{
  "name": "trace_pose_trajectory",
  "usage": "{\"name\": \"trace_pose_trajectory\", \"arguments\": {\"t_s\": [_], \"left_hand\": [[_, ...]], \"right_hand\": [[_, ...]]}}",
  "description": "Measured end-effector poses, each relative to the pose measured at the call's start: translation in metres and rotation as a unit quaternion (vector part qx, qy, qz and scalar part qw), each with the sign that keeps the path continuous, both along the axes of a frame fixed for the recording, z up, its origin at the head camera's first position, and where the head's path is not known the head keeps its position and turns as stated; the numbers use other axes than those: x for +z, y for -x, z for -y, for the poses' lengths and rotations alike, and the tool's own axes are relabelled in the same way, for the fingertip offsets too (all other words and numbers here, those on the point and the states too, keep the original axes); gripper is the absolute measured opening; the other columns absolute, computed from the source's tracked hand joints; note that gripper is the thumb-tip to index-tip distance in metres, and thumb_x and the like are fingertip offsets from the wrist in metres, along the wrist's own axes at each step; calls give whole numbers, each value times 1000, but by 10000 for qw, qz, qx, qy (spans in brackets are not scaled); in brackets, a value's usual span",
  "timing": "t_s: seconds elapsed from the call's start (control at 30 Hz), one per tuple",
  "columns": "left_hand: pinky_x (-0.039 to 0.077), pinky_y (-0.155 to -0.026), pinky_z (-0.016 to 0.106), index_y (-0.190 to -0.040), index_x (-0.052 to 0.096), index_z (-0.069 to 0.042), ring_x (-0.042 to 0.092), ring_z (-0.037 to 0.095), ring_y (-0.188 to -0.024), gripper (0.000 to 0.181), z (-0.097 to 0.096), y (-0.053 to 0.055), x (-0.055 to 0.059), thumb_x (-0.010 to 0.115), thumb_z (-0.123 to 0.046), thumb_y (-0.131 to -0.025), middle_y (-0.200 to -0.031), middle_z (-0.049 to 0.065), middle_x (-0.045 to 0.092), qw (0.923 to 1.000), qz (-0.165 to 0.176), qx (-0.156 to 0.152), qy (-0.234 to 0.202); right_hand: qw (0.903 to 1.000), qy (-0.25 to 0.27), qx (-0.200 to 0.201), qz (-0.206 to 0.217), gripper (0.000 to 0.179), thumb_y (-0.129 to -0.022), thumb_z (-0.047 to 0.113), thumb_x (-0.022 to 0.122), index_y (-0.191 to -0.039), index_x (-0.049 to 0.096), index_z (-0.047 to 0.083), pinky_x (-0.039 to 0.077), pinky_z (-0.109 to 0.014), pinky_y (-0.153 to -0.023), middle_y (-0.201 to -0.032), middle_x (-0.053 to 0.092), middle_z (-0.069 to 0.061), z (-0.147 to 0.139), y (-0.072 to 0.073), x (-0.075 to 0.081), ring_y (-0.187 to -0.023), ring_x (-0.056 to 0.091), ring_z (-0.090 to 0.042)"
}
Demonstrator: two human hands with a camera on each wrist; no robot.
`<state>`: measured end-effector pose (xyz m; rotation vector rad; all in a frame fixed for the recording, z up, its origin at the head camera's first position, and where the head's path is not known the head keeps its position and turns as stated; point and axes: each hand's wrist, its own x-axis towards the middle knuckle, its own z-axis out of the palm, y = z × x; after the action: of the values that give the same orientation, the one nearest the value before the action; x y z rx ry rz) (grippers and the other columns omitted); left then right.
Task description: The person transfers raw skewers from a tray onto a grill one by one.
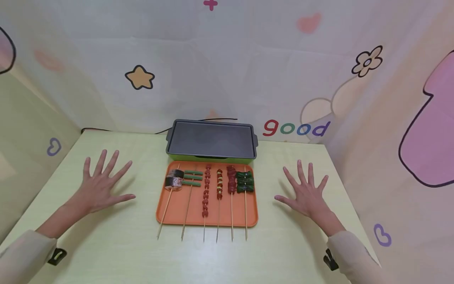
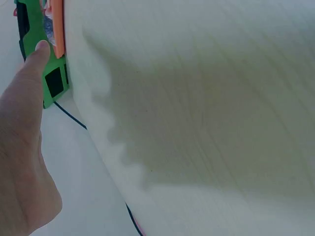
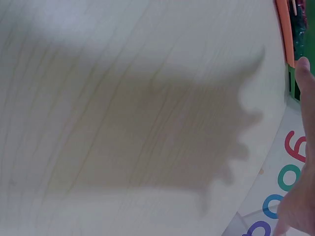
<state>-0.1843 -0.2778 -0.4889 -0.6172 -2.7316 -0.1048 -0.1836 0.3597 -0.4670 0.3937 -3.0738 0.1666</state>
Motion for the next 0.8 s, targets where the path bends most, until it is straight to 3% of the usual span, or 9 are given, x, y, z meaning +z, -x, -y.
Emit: {"name": "trace_pose_trajectory", "arguments": {"t_s": [0.13,0.3,0.4,0.5,0.67,0.73,0.8], "left_hand": [[-1,-115,77,-165,17,-32,-6,46,-158,104,-5,-1,4,62,-76,-82,-172,20,5,9969,659,236,-351],[2,-114,76,-166,10,-28,1,46,-157,106,-11,0,9,67,-67,-85,-172,20,4,9861,1299,344,-983],[8,-112,75,-166,11,-21,9,46,-155,106,-16,0,12,69,-61,-86,-171,21,9,9759,1574,278,-1488],[11,-110,75,-166,12,-18,14,47,-153,105,-21,1,14,71,-54,-88,-170,21,14,9569,1984,201,-2113],[6,-110,79,-166,8,-23,14,48,-153,98,-27,0,19,69,-48,-93,-169,17,23,9162,2648,208,-3000],[8,-111,80,-166,9,-24,15,47,-153,96,-30,-1,21,69,-45,-94,-167,16,27,9010,2836,196,-3277],[12,-114,77,-166,14,-23,19,45,-153,92,-33,-2,21,71,-41,-95,-165,16,32,8838,3002,119,-3587]], "right_hand": [[9979,541,-111,339,102,-89,67,63,-166,9,27,-10,-91,-99,-169,-13,-25,3,1,0,-151,-19,-56],[9889,1315,-75,694,103,-91,57,66,-166,5,21,-4,-87,-106,-168,-11,-28,11,0,2,-152,-11,-58],[9769,1904,64,969,103,-93,48,68,-166,2,17,-2,-84,-110,-168,-7,-31,15,0,2,-152,-6,-58],[9615,2408,113,1320,102,-96,41,67,-166,-3,19,6,-81,-113,-169,-4,-29,18,-1,2,-153,1,-58],[9330,3141,105,1751,91,-103,35,60,-166,-3,20,24,-74,-114,-170,6,-26,22,-6,6,-151,17,-57],[9197,3447,160,1872,83,-105,31,57,-166,3,13,32,-64,-116,-168,14,-28,24,-9,8,-150,22,-54],[9060,3709,221,2027,76,-107,28,54,-165,9,6,43,-47,-114,-165,21,-31,23,-14,11,-148,31,-52]]}}
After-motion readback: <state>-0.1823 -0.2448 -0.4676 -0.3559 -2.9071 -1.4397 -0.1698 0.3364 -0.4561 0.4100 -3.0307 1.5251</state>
